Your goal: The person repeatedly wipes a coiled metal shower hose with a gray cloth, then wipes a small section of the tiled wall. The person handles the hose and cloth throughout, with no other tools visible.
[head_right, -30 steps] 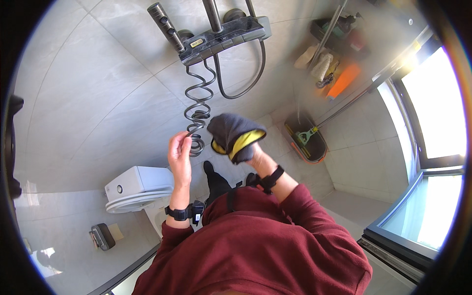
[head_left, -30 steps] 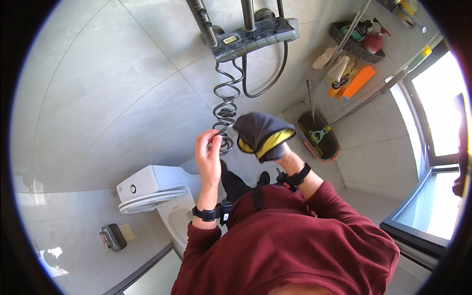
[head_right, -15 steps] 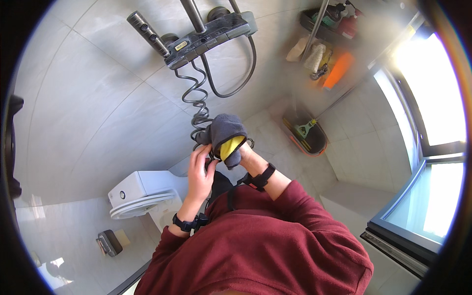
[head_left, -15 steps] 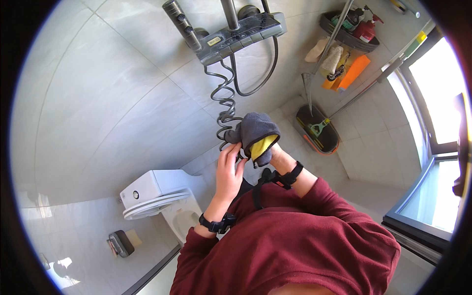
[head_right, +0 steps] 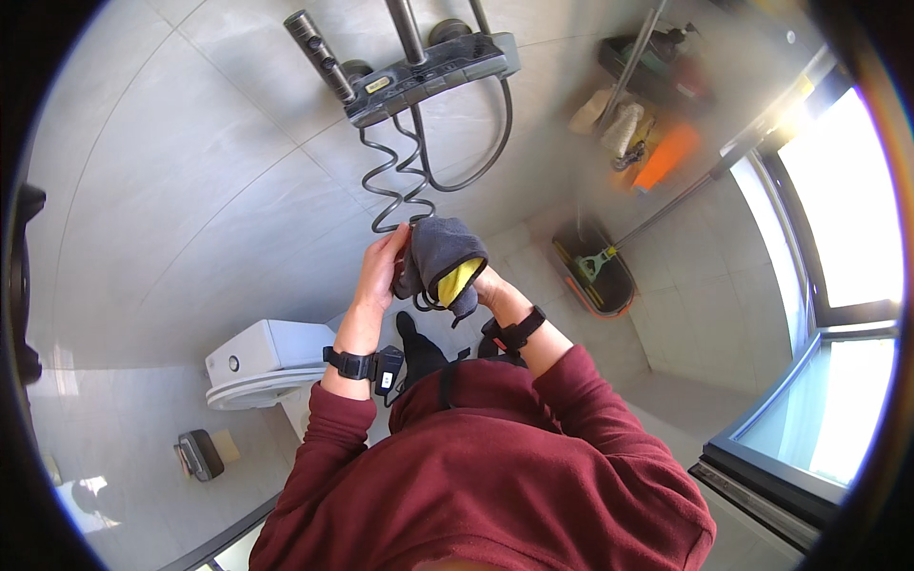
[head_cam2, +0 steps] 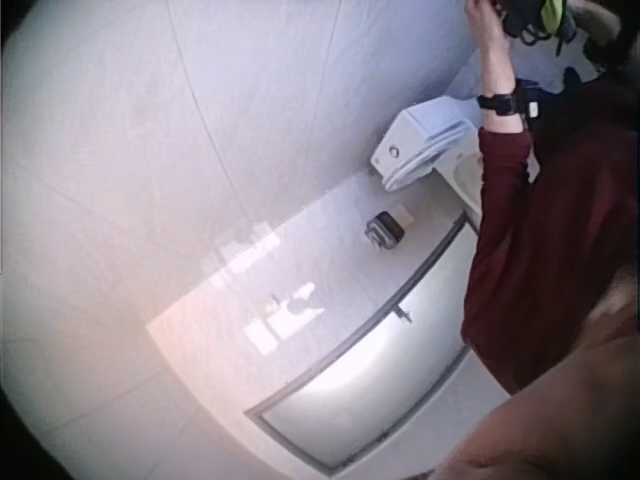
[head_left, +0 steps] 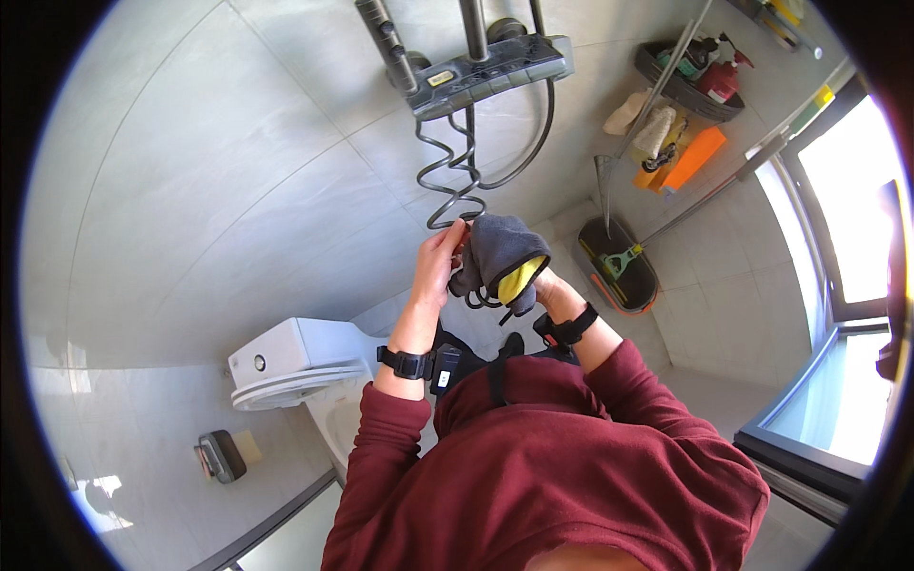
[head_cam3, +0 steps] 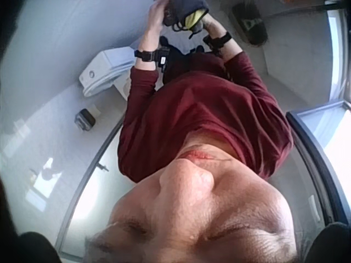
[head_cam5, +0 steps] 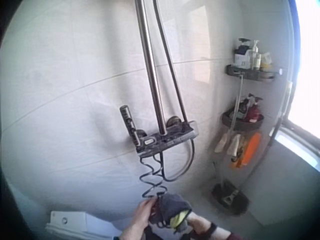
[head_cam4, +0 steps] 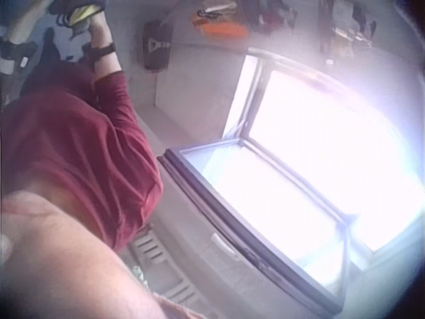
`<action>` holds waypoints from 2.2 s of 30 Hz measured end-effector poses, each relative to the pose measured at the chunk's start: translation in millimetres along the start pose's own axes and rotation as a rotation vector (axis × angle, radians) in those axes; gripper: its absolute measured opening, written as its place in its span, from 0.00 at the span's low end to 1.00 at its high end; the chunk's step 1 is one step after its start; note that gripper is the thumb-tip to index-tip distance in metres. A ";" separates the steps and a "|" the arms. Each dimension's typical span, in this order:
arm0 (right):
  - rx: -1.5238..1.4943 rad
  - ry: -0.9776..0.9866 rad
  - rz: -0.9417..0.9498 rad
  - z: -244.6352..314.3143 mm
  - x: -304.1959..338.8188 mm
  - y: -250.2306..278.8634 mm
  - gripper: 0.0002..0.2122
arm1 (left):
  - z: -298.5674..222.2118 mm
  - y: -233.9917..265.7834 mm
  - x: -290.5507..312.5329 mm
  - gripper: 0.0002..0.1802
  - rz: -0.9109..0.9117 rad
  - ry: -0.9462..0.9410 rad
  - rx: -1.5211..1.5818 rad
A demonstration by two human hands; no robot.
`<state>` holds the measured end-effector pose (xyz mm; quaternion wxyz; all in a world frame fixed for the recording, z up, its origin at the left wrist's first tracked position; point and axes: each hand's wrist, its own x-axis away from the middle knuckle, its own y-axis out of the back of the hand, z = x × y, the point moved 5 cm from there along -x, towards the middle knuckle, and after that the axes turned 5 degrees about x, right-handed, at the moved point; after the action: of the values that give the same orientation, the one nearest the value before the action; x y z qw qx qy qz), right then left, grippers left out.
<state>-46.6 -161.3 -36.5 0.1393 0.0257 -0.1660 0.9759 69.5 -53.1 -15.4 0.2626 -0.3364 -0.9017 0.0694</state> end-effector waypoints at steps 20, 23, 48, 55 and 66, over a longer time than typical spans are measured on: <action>-0.384 -0.167 0.269 -40.7 -6.4 -8.0 0.14 | -5.8 43.9 -43.6 0.17 -0.395 -0.352 -0.057; -0.426 -0.200 0.273 -42.7 1.0 -8.6 0.16 | 2.4 56.7 -53.6 0.16 -0.461 -0.345 -0.093; 1.567 0.336 -0.380 38.5 55.7 69.5 0.32 | 41.2 74.5 -20.7 0.35 -0.051 -0.012 0.233; 1.194 0.506 -0.440 73.9 59.8 41.3 0.26 | 15.0 65.4 -14.6 0.52 -0.076 -0.124 0.174; 0.883 0.396 -0.487 81.8 86.4 45.0 0.23 | 3.0 20.9 -116.1 0.56 0.180 0.010 0.710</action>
<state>-141.9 -206.4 34.8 0.3658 -0.0648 0.3000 0.8786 153.7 -111.7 -73.8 0.3601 -0.3028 -0.7870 0.3991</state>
